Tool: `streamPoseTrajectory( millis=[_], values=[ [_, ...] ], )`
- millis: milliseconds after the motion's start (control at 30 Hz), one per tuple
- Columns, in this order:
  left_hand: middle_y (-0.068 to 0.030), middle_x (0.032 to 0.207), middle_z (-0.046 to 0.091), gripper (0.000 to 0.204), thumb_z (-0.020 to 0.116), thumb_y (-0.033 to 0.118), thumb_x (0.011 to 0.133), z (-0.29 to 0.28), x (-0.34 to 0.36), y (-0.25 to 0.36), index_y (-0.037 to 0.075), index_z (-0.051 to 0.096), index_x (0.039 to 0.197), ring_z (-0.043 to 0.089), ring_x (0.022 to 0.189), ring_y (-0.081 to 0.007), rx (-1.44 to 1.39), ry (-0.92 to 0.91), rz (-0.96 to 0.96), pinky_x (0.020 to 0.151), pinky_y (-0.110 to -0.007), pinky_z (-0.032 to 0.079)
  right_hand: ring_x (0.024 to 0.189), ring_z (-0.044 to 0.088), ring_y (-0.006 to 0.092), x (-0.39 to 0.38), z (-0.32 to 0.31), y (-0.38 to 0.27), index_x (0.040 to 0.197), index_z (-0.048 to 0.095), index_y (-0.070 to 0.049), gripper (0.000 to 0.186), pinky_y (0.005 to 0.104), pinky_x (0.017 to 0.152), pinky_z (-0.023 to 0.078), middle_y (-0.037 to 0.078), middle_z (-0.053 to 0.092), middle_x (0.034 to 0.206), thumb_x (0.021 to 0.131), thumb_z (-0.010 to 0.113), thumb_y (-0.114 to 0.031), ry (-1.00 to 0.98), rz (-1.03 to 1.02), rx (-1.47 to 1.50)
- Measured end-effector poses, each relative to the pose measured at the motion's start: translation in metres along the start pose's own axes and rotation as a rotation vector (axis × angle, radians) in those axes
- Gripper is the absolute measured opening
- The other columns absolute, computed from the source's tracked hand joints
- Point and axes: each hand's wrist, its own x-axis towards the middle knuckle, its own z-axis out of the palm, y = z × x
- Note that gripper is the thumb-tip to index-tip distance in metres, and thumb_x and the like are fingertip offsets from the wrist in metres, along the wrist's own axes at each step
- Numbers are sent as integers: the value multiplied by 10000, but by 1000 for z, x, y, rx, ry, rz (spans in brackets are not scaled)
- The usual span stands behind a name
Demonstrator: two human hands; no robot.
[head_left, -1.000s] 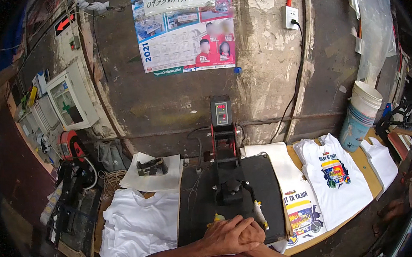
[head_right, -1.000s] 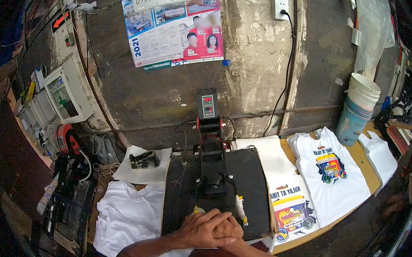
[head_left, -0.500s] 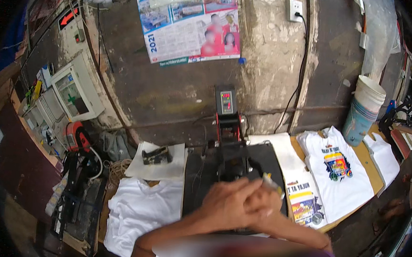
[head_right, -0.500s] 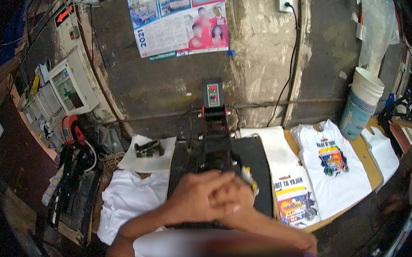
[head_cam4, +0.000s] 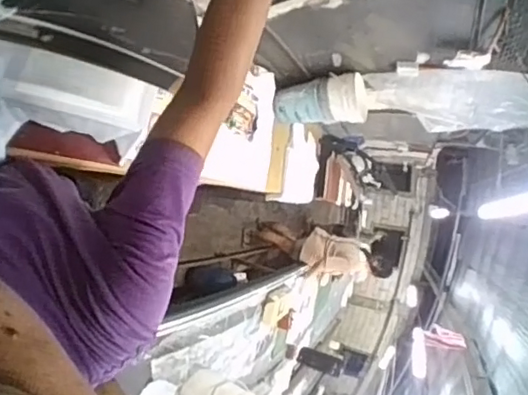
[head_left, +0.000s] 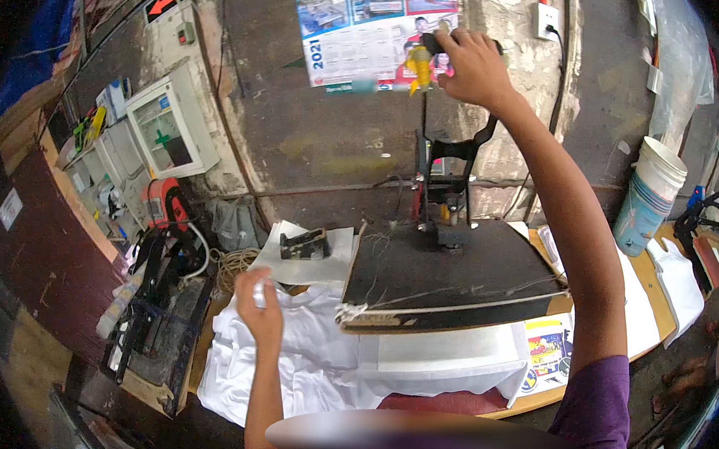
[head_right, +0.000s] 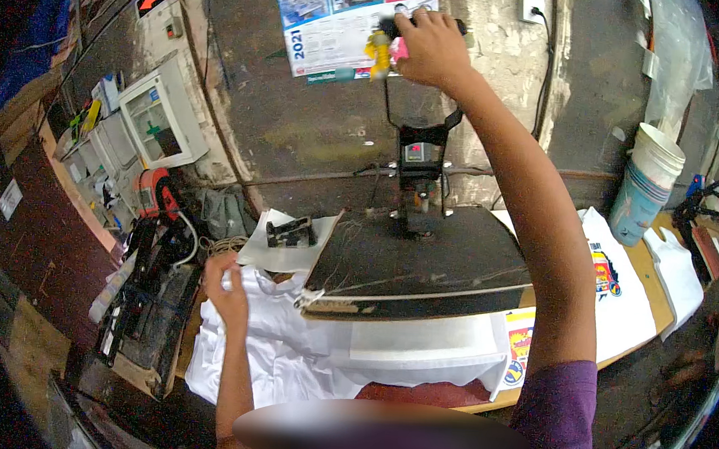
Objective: The recorder uses a heat press machine to print colorful designs onto white t-shirts, including aligning the shirt and design, pressing, and removing the protective paper.
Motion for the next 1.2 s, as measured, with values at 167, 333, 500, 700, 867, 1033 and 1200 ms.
streamPoseTrajectory(
  millis=[167,333,500,700,867,1033,1200],
  values=[
    [-132,937,601,175,597,-12,685,22,-91,2,23,624,854,562,893,-313,-20,-499,160,801,-401,442,1159,459,354,-3,2,10,1308,470,-116,676,421,990,359,156,529,1229,684,681,-269,62,13,11],
    [-100,1177,546,379,657,185,731,37,-147,37,26,603,1071,427,1195,-303,61,-833,427,987,-517,305,1057,464,354,-81,-93,-50,1108,587,-76,392,437,897,399,141,556,1076,726,662,-115,267,-138,319],
    [-90,1171,536,271,624,139,771,28,-195,10,43,610,1024,432,1208,-280,24,-920,529,997,-572,263,676,549,288,-243,-173,-127,823,633,-36,175,372,611,446,101,571,736,654,680,-36,-216,43,663],
    [-69,1026,601,109,635,87,747,28,-191,65,52,640,850,499,1133,-252,-182,-813,573,972,-550,291,804,632,239,-433,-185,-164,1106,574,69,492,381,678,518,169,652,923,896,567,-376,-1011,1399,1346],
    [-82,1075,591,110,645,136,756,4,-214,140,64,639,839,489,1152,-264,-409,-981,666,994,-509,302,778,626,284,-456,-172,-156,967,549,78,332,366,561,550,171,619,872,900,556,-247,-496,1807,1475],
    [-96,1087,603,142,653,140,767,7,-218,165,48,649,874,522,1119,-278,-655,-1091,581,917,-441,414,624,597,215,-490,-193,-3,846,621,-5,149,329,496,523,119,611,761,848,584,-149,-351,1678,841],
    [-81,1009,637,133,665,106,757,32,-248,164,35,660,869,588,1008,-248,-700,-1204,466,824,-388,466,436,401,75,-529,-278,201,736,614,-48,126,256,388,302,-29,482,562,786,628,-163,-342,1466,214]
  ],
)
